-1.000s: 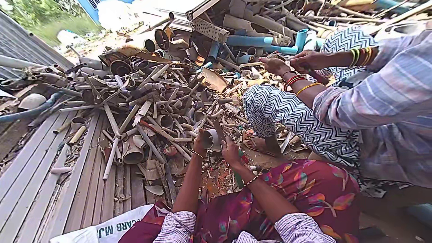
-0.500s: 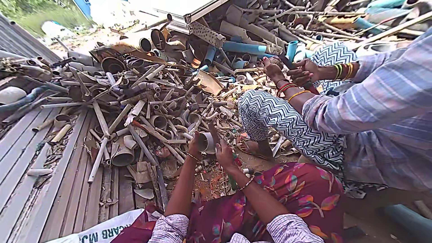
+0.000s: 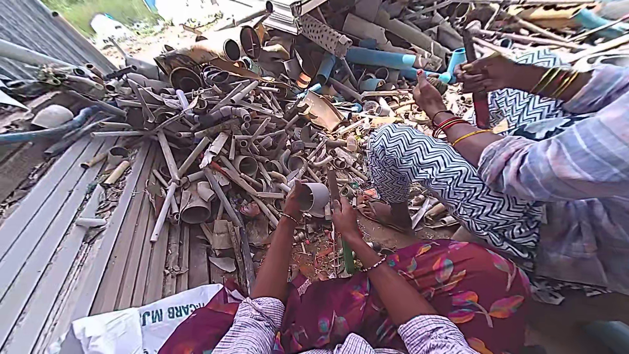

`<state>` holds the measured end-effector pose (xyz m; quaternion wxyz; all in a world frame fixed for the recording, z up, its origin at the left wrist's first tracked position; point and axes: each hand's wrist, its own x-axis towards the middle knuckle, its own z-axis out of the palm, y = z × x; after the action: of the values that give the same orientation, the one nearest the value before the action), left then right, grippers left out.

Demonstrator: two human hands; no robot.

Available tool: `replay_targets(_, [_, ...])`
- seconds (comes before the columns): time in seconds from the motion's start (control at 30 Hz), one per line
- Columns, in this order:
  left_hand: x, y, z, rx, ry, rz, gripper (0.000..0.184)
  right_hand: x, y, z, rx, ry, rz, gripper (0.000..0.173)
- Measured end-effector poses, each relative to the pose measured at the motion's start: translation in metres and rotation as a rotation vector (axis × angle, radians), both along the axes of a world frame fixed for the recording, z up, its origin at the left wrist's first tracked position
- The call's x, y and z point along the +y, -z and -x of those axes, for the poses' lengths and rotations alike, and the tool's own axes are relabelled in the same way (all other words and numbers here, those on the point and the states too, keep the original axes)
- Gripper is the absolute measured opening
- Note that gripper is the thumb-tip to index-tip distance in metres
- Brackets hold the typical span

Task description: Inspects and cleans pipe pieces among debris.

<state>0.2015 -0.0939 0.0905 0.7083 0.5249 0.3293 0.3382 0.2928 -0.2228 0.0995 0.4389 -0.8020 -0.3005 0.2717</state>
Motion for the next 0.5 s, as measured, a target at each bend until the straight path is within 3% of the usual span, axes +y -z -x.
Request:
replay_targets(0.2, [0.003, 0.009, -0.002, 0.028, 0.018, -0.042, 0.05, -0.004, -0.001, 0.016, -0.171, -0.086, -0.108, 0.036])
replay_targets(0.37, [-0.001, 0.009, -0.002, 0.125, 0.02, -0.108, 0.048, -0.004, -0.002, 0.003, -0.051, -0.066, 0.019, 0.039])
replay_targets(0.5, [0.001, 0.006, -0.002, 0.111, 0.035, -0.115, 0.047, -0.005, -0.007, 0.008, -0.126, -0.101, -0.071, 0.035])
